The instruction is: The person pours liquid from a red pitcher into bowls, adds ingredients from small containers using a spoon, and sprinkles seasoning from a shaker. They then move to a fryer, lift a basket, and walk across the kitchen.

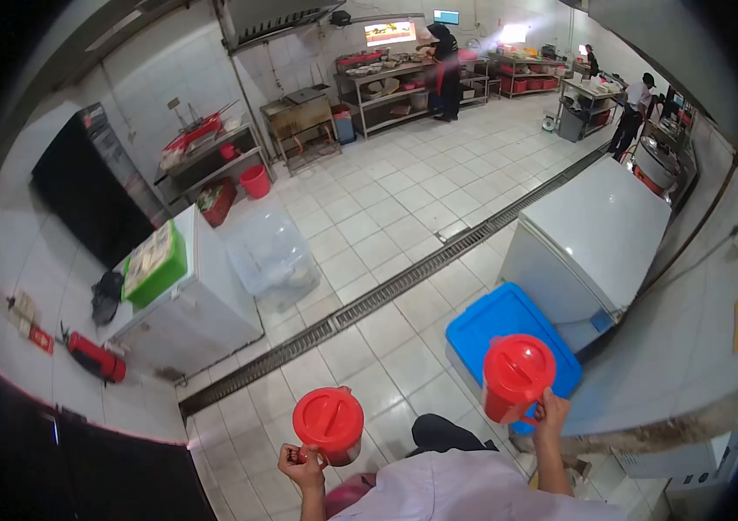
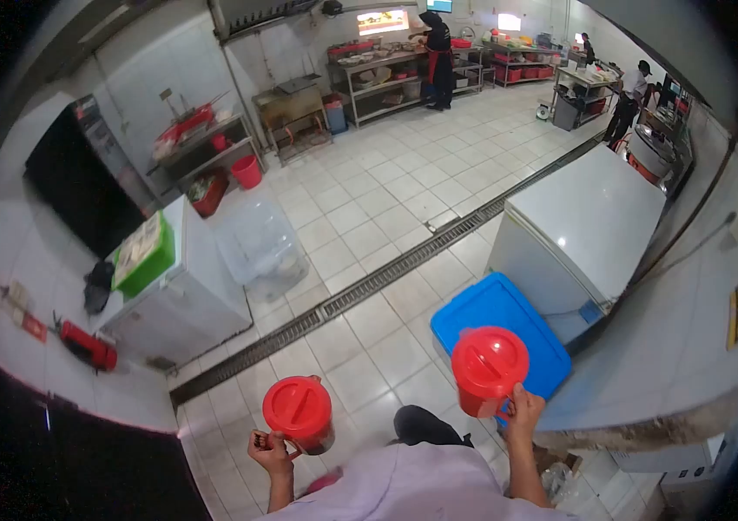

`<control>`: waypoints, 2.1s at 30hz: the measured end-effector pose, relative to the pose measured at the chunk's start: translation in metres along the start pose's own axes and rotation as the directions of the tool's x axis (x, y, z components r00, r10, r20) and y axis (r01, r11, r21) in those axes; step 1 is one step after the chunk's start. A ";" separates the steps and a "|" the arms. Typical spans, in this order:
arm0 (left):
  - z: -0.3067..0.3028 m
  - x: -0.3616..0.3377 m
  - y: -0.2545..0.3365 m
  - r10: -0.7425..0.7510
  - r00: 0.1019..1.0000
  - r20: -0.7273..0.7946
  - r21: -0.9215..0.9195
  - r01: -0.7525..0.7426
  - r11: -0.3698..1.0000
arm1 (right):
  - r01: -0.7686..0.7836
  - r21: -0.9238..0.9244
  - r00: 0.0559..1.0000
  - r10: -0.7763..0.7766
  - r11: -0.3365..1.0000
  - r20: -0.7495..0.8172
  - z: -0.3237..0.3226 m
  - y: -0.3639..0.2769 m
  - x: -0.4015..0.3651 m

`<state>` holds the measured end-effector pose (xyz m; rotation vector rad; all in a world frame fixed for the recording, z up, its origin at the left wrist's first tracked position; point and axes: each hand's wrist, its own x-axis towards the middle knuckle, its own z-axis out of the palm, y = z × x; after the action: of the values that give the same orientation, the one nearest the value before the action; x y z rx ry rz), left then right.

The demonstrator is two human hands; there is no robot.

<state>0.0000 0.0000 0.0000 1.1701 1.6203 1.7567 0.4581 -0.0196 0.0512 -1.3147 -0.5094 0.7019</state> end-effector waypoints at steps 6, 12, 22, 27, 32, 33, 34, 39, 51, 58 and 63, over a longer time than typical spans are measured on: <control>0.129 0.215 -0.076 -0.052 0.994 -0.100 -0.009 0.052 0.999 | 0.125 -0.210 0.991 -0.130 0.970 -0.012 0.141 0.046 0.168; 0.244 0.387 -0.106 -0.118 0.963 -0.243 -0.017 0.118 0.993 | 0.048 -0.121 0.999 -0.049 0.992 -0.005 0.315 0.102 0.333; 0.478 0.670 -0.160 -0.008 0.990 -0.138 0.234 0.041 0.971 | 0.024 0.081 0.976 -0.041 0.996 0.212 0.610 0.142 0.633; 0.626 0.825 -0.205 -0.003 0.997 -0.071 0.050 0.007 0.999 | 0.051 -0.003 0.994 -0.050 0.999 0.101 0.718 0.143 0.767; 0.778 0.977 -0.220 -0.087 0.994 0.061 -0.126 0.094 0.988 | 0.100 0.036 0.993 -0.102 0.994 0.066 0.802 0.151 0.904; 0.810 1.005 -0.227 -0.092 0.993 0.076 -0.139 0.102 0.985 | 0.102 0.047 0.993 -0.105 0.994 0.062 0.822 0.156 0.935; 0.843 1.032 -0.237 -0.095 0.992 0.079 -0.171 0.108 0.979 | 0.104 0.029 0.993 -0.105 0.994 0.062 0.836 0.158 0.963; 1.002 1.152 -0.248 -0.133 0.988 0.081 -0.146 0.144 0.979 | 0.155 -0.116 0.987 -0.149 0.981 0.060 0.914 0.162 1.139; 1.314 1.411 -0.292 -0.229 0.959 -0.165 -0.142 0.206 0.968 | 0.304 0.014 0.933 -0.300 0.953 0.200 1.144 0.146 1.573; 1.471 1.562 -0.333 -0.149 0.967 -0.205 -0.036 0.144 0.989 | 0.256 0.085 0.952 -0.267 0.963 0.153 1.274 0.140 1.761; 1.569 1.696 -0.346 -0.169 0.960 -0.225 -0.115 0.146 0.983 | 0.250 0.180 0.926 -0.289 0.951 0.242 1.361 0.126 1.903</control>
<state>0.3464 2.3102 0.0178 0.7901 1.6870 1.9014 0.8108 2.2962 0.0977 -0.9921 -0.8252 0.6733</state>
